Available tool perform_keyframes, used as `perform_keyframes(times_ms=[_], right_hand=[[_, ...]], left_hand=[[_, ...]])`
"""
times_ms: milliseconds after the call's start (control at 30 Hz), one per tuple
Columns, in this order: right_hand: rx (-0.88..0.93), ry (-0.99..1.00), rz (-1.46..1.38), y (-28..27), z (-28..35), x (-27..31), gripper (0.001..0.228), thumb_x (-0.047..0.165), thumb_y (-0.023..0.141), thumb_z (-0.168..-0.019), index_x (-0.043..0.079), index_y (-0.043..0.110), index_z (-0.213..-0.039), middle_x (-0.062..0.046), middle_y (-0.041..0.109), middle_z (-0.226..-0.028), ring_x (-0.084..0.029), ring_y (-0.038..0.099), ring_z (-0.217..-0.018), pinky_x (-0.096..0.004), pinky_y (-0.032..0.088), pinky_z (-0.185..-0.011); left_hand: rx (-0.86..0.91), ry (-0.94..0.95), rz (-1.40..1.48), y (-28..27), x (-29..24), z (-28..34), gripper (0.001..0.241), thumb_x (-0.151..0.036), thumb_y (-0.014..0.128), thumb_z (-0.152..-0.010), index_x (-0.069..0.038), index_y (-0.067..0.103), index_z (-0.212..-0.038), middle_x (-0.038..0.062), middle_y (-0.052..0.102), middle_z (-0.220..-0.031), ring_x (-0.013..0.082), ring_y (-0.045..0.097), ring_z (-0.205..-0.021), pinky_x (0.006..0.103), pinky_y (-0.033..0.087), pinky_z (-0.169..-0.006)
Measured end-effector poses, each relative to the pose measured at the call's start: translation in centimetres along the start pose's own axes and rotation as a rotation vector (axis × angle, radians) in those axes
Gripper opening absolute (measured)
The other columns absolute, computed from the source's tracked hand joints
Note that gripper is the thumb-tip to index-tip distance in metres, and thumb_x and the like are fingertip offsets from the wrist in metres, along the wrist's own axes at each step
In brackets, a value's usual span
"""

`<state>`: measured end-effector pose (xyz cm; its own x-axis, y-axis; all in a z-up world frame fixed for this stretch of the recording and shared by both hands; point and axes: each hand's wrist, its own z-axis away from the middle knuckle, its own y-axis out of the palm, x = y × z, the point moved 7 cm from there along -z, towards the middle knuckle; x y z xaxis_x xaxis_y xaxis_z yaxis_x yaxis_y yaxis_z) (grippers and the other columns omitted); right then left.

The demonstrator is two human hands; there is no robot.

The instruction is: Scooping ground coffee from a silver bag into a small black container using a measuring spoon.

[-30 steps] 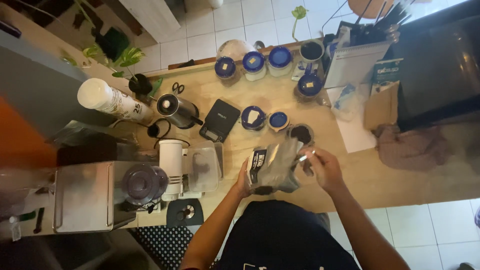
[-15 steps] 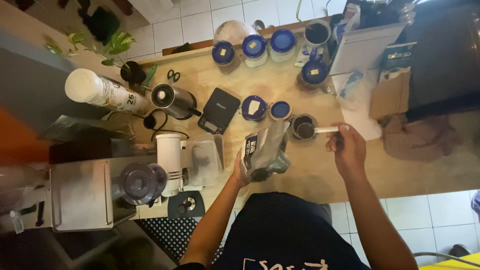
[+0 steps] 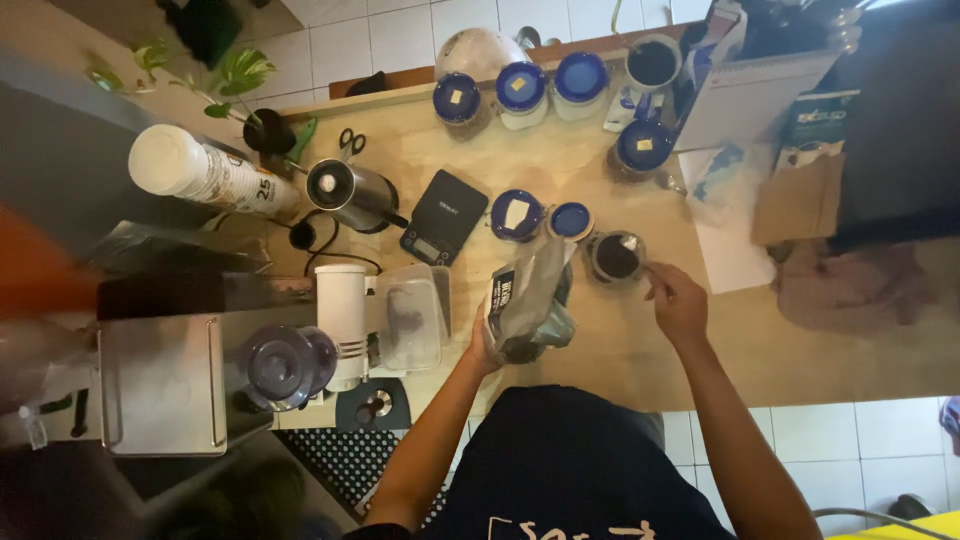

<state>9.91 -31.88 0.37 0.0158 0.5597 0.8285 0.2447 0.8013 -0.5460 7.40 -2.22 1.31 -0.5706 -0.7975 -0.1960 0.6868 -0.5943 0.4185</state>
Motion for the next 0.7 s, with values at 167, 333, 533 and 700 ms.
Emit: perform_keyframes(times_ms=[167,333,533,700], right_hand=[[0.025,-0.056,0.036,-1.2,-0.4,4.0,0.022,-0.006,0.060,-0.101,-0.001,0.076,-0.116,-0.022,0.074,-0.109,-0.033,0.073,-0.070,-0.043,0.058,-0.070],[-0.063,-0.016,-0.292,-4.2,-0.2,7.2,0.021,-0.006,0.051,-0.109,-0.008,0.068,-0.122,-0.024,0.071,-0.103,-0.029,0.068,-0.070,-0.041,0.055,-0.069],[-0.072,-0.176,-0.395,-6.0,1.5,11.9,0.031,0.006,0.048,-0.107,-0.003,0.074,-0.092,-0.013,0.068,-0.064,-0.023,0.065,-0.050,-0.033,0.057,-0.060],[0.246,-0.286,-0.214,-4.3,1.7,16.3,0.022,0.017,0.059,-0.100,0.007,0.078,-0.097,-0.013,0.075,-0.072,-0.031,0.071,-0.055,-0.039,0.056,-0.055]], left_hand=[[-0.016,-0.014,-0.027,-0.9,0.0,-1.5,0.058,-0.057,0.076,-0.074,-0.008,0.074,-0.104,0.009,0.075,-0.108,0.0263,0.071,-0.107,0.0407,0.057,-0.100],[-0.028,-0.032,-0.061,-2.4,0.7,-4.0,0.063,-0.063,0.083,-0.066,-0.011,0.076,-0.101,0.011,0.077,-0.107,0.0300,0.073,-0.103,0.0451,0.059,-0.095],[0.386,-0.169,-0.207,-5.3,2.4,-9.5,0.061,-0.059,0.044,-0.097,-0.012,0.065,-0.131,0.008,0.068,-0.125,0.0257,0.064,-0.111,0.0425,0.052,-0.098],[0.005,-0.056,-0.021,-2.1,1.7,-0.8,0.059,-0.055,0.091,-0.068,-0.014,0.077,-0.109,0.000,0.075,-0.103,0.0177,0.071,-0.095,0.0340,0.059,-0.093]])
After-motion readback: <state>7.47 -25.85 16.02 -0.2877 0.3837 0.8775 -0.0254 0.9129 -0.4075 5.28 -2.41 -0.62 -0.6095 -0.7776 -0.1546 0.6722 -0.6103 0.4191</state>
